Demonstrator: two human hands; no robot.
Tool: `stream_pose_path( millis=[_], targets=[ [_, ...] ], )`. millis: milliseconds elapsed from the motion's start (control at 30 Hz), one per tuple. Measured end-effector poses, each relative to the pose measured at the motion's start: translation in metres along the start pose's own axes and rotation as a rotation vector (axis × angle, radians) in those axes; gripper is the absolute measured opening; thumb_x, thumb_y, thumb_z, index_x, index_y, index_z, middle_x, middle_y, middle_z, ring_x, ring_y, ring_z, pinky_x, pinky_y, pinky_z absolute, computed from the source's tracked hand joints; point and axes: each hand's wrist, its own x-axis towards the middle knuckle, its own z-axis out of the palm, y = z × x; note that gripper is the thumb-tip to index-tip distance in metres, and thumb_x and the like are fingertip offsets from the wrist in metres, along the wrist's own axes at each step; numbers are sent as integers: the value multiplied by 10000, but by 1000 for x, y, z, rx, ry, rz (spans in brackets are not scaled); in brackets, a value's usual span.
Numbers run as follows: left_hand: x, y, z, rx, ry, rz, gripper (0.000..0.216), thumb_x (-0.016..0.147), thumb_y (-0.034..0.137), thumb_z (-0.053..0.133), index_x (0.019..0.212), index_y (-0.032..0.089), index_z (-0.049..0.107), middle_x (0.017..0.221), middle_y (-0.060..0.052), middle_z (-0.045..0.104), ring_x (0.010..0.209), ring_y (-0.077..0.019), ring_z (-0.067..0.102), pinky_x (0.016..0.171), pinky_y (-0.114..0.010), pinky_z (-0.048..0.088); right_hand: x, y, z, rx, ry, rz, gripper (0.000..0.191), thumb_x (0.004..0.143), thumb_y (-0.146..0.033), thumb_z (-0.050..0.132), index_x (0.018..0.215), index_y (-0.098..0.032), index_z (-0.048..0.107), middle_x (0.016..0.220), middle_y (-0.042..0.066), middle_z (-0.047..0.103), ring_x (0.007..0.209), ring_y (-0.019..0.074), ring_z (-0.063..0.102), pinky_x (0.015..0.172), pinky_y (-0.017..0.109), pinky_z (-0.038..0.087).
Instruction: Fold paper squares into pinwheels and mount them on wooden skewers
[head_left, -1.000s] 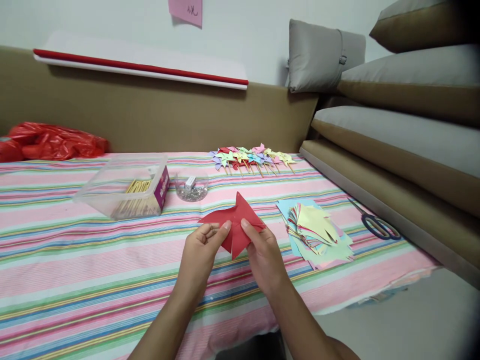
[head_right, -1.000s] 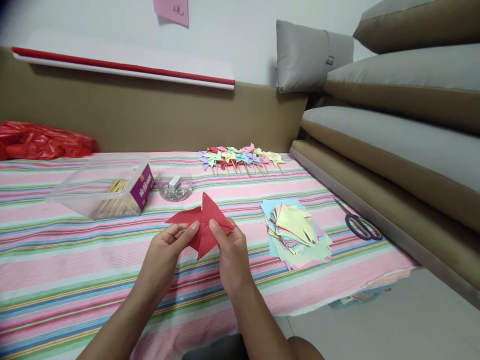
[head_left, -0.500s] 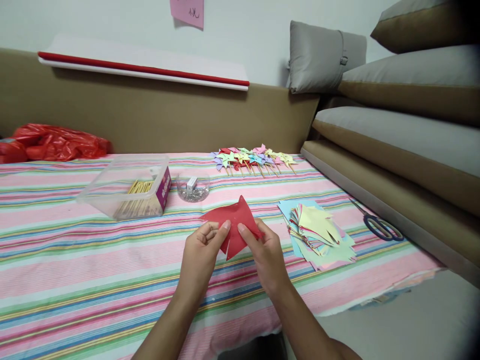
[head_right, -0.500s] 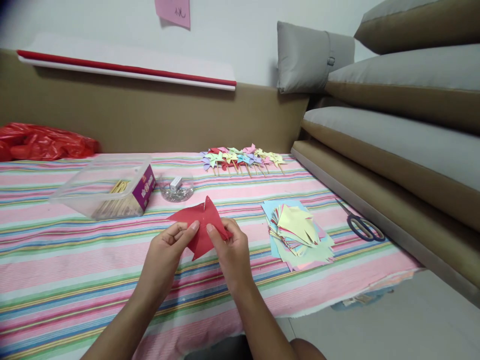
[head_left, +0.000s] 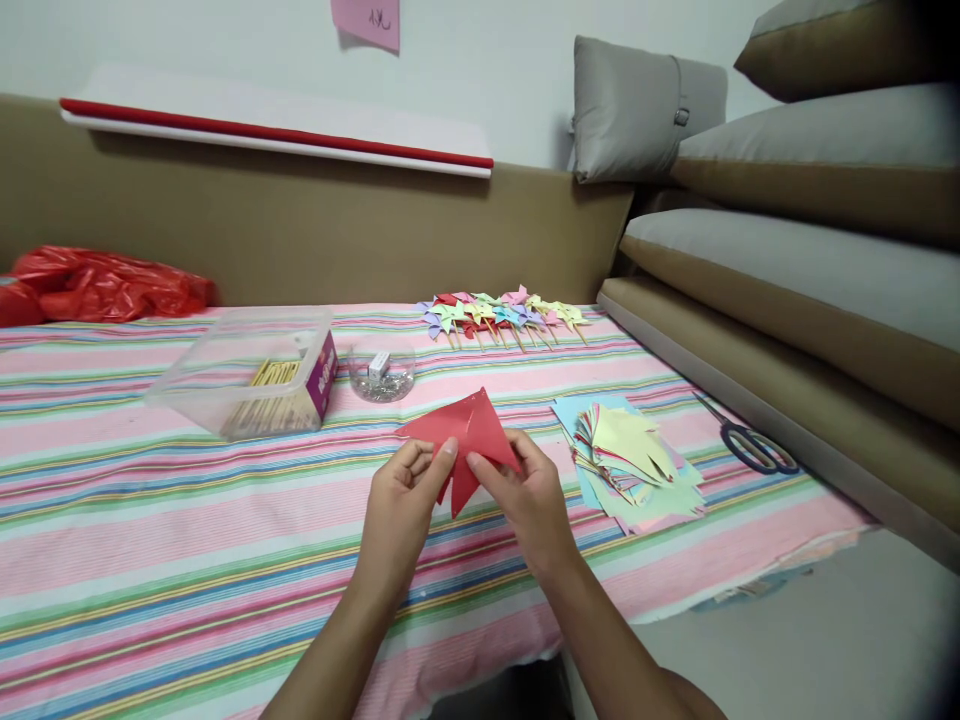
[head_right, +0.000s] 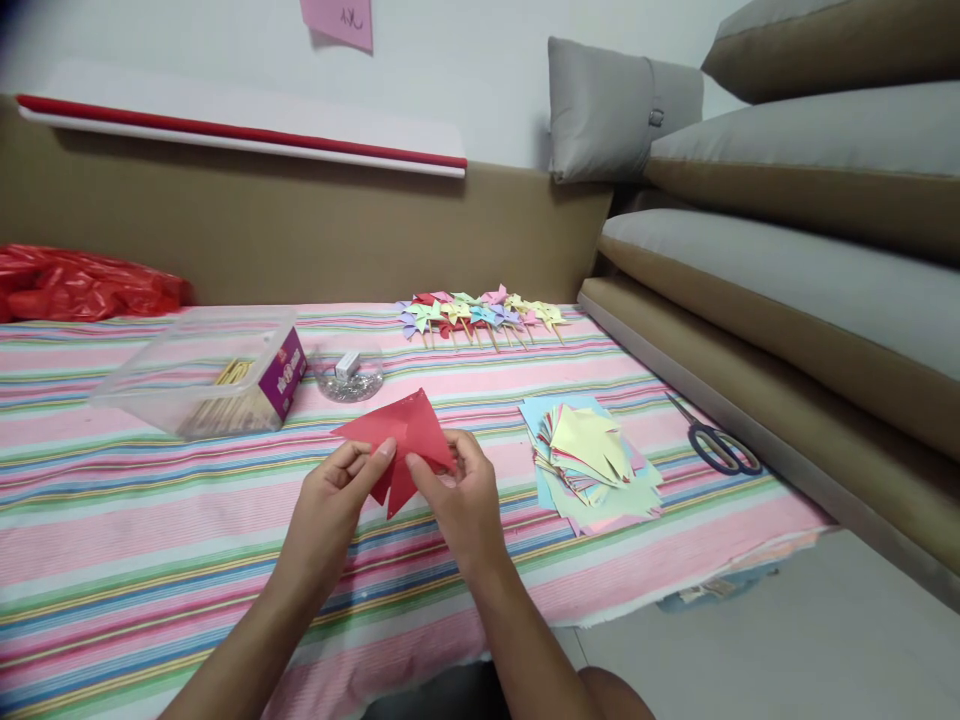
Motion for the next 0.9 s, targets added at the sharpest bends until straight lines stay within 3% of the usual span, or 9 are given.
stream_pose_path(
  millis=[67, 133, 200, 267, 700, 900],
  targets=[
    [0, -1, 0, 4, -1, 8, 324, 857, 444, 712, 744, 179, 564, 653, 44, 549, 627, -105, 447, 594, -212, 368, 0, 2, 1, -43, 107, -98, 453, 777, -303, 771, 1152, -250, 523, 1159, 65, 618, 940, 199, 642, 802, 341, 539],
    [1, -1, 0, 7, 7, 13, 319, 862, 439, 708, 747, 178, 564, 657, 41, 549, 633, -108, 449, 595, -216, 364, -1, 2, 1, -228, 223, -301, 507, 749, -270, 794, 1155, -261, 490, 1281, 99, 529, 1104, 241, 591, 872, 392, 530],
    [0, -2, 0, 5, 12, 17, 313, 864, 433, 706, 750, 178, 566, 662, 38, 551, 641, -112, 455, 603, -219, 367, -2, 0, 1, -478, 250, -492, 325, 784, -238, 763, 1039, -247, 562, 1331, 121, 458, 1217, 277, 512, 946, 448, 496],
    [0, -2, 0, -10, 9, 18, 311, 862, 428, 709, 748, 179, 562, 671, 37, 558, 649, -113, 464, 613, -218, 372, -3, -3, 0, -645, 213, -588, 126, 831, -215, 714, 930, -238, 639, 1372, 123, 411, 1229, 289, 491, 991, 483, 466],
    [1, 1, 3, -19, 30, 38, 308, 823, 405, 746, 715, 186, 558, 653, 48, 533, 636, -114, 457, 602, -211, 376, -7, -8, 1, -578, 62, -469, 75, 850, -245, 702, 924, -231, 705, 1385, 123, 447, 1333, 297, 440, 1097, 486, 396],
    [-1, 2, 2, -15, 16, 16, 323, 822, 394, 754, 694, 186, 542, 654, 44, 560, 621, -108, 466, 588, -209, 382, -6, -8, 2, -533, 96, -439, 70, 896, -228, 632, 878, -229, 699, 1301, 110, 506, 1319, 269, 464, 1101, 458, 386]
  ],
)
